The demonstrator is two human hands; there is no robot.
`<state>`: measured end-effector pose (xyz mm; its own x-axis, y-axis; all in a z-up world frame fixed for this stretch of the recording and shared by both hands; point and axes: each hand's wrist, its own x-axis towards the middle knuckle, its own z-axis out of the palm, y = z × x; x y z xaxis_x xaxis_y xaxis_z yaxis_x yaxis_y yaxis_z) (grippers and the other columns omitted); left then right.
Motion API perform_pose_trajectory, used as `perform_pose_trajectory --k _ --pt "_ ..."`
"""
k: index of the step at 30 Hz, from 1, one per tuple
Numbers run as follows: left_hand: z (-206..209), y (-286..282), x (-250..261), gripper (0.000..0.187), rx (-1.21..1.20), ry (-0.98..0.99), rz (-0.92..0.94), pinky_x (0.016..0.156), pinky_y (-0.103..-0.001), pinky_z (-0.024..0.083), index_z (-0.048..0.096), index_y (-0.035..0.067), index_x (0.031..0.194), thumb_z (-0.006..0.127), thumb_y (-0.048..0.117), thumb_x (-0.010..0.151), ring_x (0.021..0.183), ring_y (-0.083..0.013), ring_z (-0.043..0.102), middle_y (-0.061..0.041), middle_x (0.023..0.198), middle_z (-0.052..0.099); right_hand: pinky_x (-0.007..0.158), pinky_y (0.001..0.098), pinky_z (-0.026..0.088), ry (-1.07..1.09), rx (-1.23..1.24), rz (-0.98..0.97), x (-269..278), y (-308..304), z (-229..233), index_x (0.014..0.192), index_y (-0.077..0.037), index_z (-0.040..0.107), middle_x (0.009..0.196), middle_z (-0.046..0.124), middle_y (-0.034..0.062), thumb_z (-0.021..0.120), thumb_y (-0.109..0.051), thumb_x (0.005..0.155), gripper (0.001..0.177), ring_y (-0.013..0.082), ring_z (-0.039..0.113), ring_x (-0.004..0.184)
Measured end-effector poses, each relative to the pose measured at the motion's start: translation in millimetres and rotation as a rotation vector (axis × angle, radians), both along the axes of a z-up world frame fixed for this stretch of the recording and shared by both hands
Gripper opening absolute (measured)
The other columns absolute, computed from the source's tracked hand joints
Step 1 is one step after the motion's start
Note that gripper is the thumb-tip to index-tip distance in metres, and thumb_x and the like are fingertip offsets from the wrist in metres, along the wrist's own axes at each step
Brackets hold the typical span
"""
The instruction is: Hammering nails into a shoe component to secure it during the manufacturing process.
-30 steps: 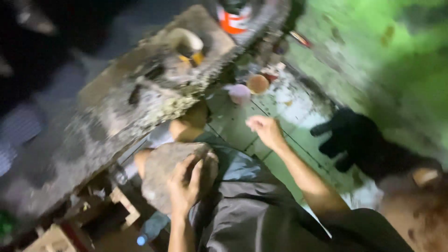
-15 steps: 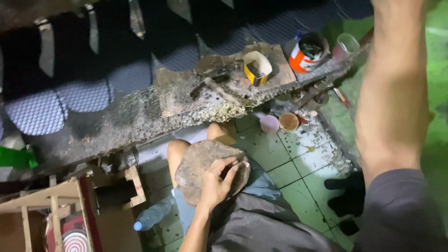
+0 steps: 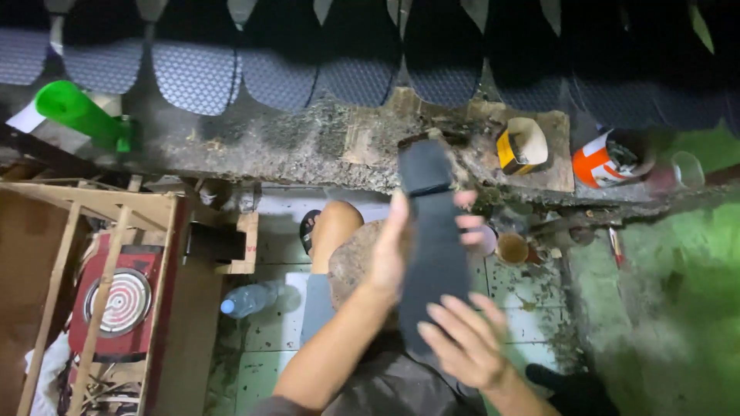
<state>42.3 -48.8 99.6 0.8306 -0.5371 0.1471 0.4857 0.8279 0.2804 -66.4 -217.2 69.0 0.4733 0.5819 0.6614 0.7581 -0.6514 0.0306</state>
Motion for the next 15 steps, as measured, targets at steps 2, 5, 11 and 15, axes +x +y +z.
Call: perform_pose_trajectory --k 2,5,11,15 --pt "-25 23 1 0.075 0.302 0.249 0.101 0.071 -0.036 0.062 0.057 -0.004 0.135 0.046 0.059 0.097 0.09 -0.0283 0.074 -0.016 0.099 0.074 0.101 0.0563 0.05 0.222 0.116 0.255 20 28 10 0.122 -0.013 0.065 0.125 0.067 0.0176 0.067 -0.04 0.098 0.037 0.0353 0.069 0.113" --pt "-72 47 -11 0.043 0.745 0.255 0.446 0.083 -0.044 0.06 0.066 -0.001 0.127 0.066 0.029 0.096 0.087 -0.0335 0.074 -0.031 0.102 0.073 0.067 0.0376 0.052 -0.18 0.394 0.34 108 5 -23 0.08 -0.027 0.077 0.089 0.076 0.003 0.068 -0.022 0.086 0.012 0.0175 0.071 0.073" --pt "-10 63 -18 0.067 1.415 -0.969 0.644 0.088 -0.047 0.056 0.071 0.009 0.125 0.093 0.019 0.063 0.093 -0.0351 0.069 -0.014 0.102 0.071 0.11 0.053 0.041 0.613 0.297 -0.802 272 -146 -55 0.108 -0.005 0.078 0.146 0.041 0.028 0.071 -0.013 0.094 0.017 0.0496 0.049 0.131" --pt "-71 55 -24 0.066 1.67 -1.25 0.505 0.077 -0.043 0.05 0.069 0.01 0.127 0.086 0.024 0.065 0.086 -0.0331 0.065 -0.012 0.099 0.069 0.117 0.0531 0.029 1.123 -0.109 -0.968 331 -157 -62 0.124 -0.033 0.072 0.162 0.022 0.0258 0.079 -0.041 0.083 0.043 0.0474 0.028 0.147"
